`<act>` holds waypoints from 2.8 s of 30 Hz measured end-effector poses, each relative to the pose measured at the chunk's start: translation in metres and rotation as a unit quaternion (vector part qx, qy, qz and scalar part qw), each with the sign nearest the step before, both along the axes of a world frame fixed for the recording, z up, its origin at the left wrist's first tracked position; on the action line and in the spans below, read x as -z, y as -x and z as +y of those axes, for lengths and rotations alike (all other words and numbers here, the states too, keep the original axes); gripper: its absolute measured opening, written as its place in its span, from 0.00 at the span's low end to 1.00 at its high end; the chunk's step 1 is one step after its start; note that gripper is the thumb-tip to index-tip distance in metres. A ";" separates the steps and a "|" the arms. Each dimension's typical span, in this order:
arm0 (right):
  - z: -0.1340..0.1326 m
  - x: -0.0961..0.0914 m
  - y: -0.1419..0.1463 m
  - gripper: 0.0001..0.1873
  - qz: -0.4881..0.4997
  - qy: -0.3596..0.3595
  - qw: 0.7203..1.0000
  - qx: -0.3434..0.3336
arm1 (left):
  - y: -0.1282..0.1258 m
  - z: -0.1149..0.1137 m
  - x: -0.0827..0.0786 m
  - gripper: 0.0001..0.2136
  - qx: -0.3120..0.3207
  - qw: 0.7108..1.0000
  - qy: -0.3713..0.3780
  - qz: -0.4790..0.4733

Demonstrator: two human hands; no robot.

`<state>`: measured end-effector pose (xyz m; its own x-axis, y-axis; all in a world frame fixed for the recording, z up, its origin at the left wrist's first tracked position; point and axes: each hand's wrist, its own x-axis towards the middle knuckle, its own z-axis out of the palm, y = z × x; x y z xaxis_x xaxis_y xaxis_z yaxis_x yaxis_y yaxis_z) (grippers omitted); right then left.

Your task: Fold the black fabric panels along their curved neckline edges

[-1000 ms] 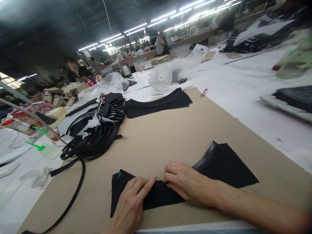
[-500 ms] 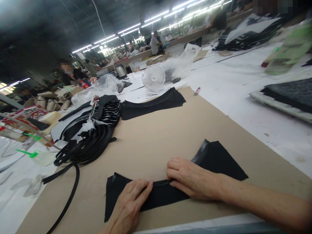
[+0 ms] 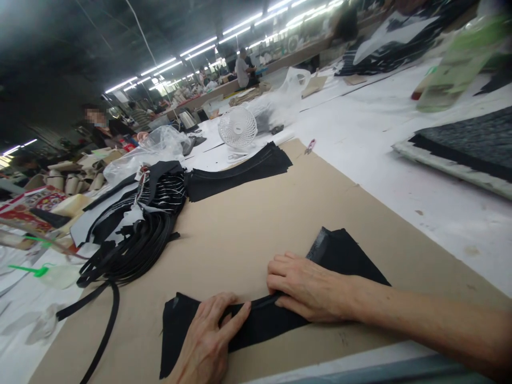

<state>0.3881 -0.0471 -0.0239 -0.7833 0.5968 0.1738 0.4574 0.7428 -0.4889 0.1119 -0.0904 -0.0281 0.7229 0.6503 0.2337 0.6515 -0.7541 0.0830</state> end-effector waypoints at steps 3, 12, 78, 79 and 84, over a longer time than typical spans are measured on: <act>0.001 0.000 0.000 0.04 -0.009 -0.014 1.000 -0.003 | -0.019 -0.001 0.001 0.18 -0.042 0.996 0.056 -0.061; 0.007 -0.008 -0.007 0.12 -0.046 -0.038 0.998 0.006 | -0.072 0.004 -0.006 0.17 -0.127 0.956 0.228 -0.136; 0.016 -0.009 -0.073 0.03 -0.042 -0.004 0.997 -0.065 | -0.116 -0.023 0.050 0.24 -0.074 0.993 -0.055 -0.079; 0.015 -0.009 -0.076 0.03 -0.050 -0.025 0.996 -0.071 | -0.115 -0.026 0.054 0.25 -0.079 0.992 -0.071 -0.070; 0.008 -0.002 -0.085 0.08 -0.078 -0.124 0.984 -0.097 | -0.108 -0.030 0.053 0.25 -0.062 0.991 -0.113 -0.029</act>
